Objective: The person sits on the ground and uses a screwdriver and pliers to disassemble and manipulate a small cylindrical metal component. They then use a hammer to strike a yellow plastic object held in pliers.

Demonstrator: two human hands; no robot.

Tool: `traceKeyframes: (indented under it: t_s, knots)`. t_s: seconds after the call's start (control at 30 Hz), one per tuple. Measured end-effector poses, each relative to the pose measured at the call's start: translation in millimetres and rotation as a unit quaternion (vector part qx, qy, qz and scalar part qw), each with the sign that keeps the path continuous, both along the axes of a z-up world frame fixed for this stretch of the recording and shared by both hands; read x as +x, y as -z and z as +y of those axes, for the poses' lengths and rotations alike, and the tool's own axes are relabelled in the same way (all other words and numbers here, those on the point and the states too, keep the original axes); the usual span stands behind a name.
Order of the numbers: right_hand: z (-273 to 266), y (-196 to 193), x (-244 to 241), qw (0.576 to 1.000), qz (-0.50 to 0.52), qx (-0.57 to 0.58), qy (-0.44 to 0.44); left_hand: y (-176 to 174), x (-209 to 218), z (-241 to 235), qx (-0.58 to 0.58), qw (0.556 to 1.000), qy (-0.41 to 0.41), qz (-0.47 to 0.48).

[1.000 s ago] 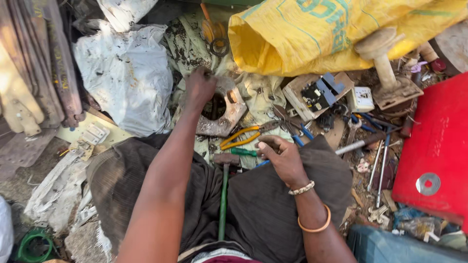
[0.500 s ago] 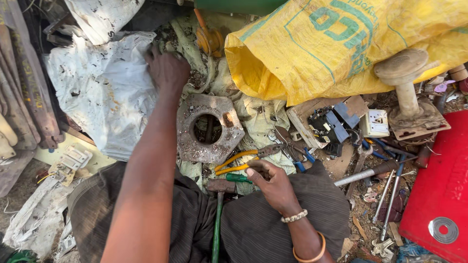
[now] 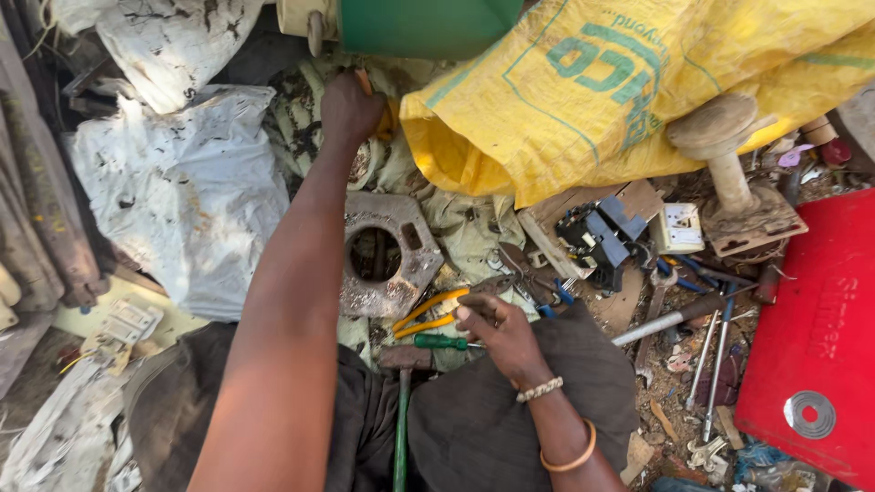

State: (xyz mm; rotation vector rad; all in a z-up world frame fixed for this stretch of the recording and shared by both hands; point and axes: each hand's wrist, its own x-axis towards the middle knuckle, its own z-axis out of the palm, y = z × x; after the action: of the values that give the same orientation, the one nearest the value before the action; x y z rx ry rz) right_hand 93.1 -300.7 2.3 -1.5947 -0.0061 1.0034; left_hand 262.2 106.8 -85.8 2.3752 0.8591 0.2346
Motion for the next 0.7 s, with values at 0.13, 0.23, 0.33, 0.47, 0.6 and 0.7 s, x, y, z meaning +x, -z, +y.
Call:
traceKeyframes:
  t_s: [0.13,0.23,0.33,0.47,0.6,0.7]
  knots:
    - [0.4,5.6,4.6,1.000,-0.012,0.025,-0.003,-46.8,-90.0,-31.1,-0.020,0.990,0.041,-0.135]
    - [-3.1,0.0,2.2,0.999,-0.028,0.044,-0.006,-78.1,-163.0,-65.3,-0.239,0.926,-0.029,-0.289]
    - [0.0,-15.4,-6.4,0.997,-0.044,0.057,-0.012,-112.0,-219.0,-101.2,-0.403,0.854,-0.121,-0.306]
    - [-3.2,-48.5,-26.2,0.993,-0.063,0.076,-0.070,-146.2,-265.0,-163.5,-0.627,0.672,-0.059,-0.388]
    - [-5.2,-75.6,-65.4,0.954,-0.210,0.169,-0.127,-154.9,-292.3,-211.2,-0.661,0.661,-0.108,-0.337]
    - [2.3,-78.9,-98.5,0.918,-0.342,0.174,-0.105,-148.9,-307.1,-230.8,-0.622,0.718,-0.046,-0.309]
